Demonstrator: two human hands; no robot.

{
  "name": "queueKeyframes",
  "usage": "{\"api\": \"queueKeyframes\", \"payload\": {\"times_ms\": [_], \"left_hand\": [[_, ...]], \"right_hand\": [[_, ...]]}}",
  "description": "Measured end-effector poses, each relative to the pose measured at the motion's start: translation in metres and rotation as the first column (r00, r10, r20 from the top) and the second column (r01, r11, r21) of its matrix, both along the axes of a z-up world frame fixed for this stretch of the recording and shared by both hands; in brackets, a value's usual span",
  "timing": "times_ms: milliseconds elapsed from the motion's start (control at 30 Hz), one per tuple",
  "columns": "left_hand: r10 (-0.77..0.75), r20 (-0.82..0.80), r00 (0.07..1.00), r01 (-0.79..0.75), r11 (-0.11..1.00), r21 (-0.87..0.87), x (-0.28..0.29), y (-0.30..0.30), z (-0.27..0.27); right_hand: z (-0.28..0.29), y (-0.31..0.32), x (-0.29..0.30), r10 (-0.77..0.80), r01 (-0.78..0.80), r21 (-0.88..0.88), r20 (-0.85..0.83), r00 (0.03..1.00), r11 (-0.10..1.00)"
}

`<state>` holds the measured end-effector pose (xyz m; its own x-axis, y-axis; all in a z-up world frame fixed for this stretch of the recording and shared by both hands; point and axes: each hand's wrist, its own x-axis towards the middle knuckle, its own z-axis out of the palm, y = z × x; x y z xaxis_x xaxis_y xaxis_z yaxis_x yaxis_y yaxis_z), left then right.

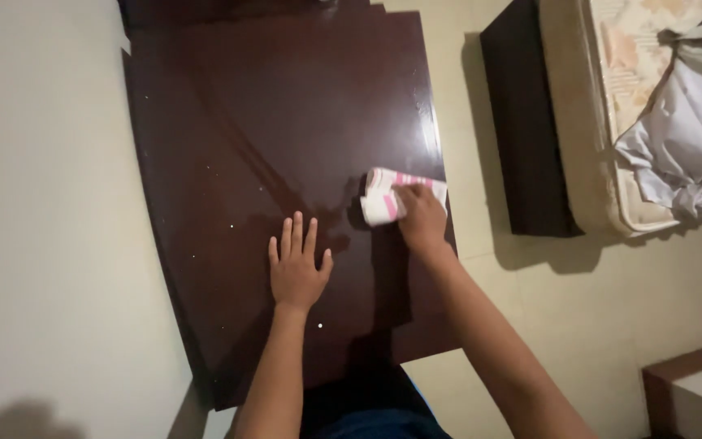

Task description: The person sprays a cleaning solution onto a dark wooden table and wipes the surface with a pink and white cloth. They move around the table to clean different sections, repeatedly wiping the surface with the cloth.

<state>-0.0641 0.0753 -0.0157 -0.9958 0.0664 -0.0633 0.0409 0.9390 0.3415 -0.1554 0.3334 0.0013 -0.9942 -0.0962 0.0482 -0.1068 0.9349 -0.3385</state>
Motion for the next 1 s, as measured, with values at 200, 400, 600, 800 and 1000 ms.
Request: {"api": "queueKeyframes", "payload": {"times_ms": [200,400,600,800,1000], "left_hand": [[0.055,0.002,0.999,-0.055,0.998,0.04,-0.001,0.012,0.003],[0.104,0.0,0.995,-0.104,0.994,0.038,-0.001,0.025,0.005],[0.121,-0.002,0.993,-0.121,0.991,0.05,0.0,0.025,0.003],[0.123,-0.028,0.992,-0.122,0.991,0.056,0.002,0.026,0.0],[0.111,0.006,0.994,-0.112,0.993,0.034,0.001,0.026,-0.002]], "right_hand": [[0.003,-0.01,-0.067,-0.044,0.042,0.062,0.027,0.999,0.997],[0.001,-0.016,-0.08,-0.034,0.032,0.069,0.026,0.999,0.997],[-0.009,-0.029,-0.003,0.121,-0.121,-0.013,0.014,0.993,0.993],[0.009,-0.007,0.075,0.286,-0.286,0.032,0.009,0.958,0.958],[0.006,0.037,0.049,0.186,-0.186,0.021,-0.008,0.983,0.982]]}}
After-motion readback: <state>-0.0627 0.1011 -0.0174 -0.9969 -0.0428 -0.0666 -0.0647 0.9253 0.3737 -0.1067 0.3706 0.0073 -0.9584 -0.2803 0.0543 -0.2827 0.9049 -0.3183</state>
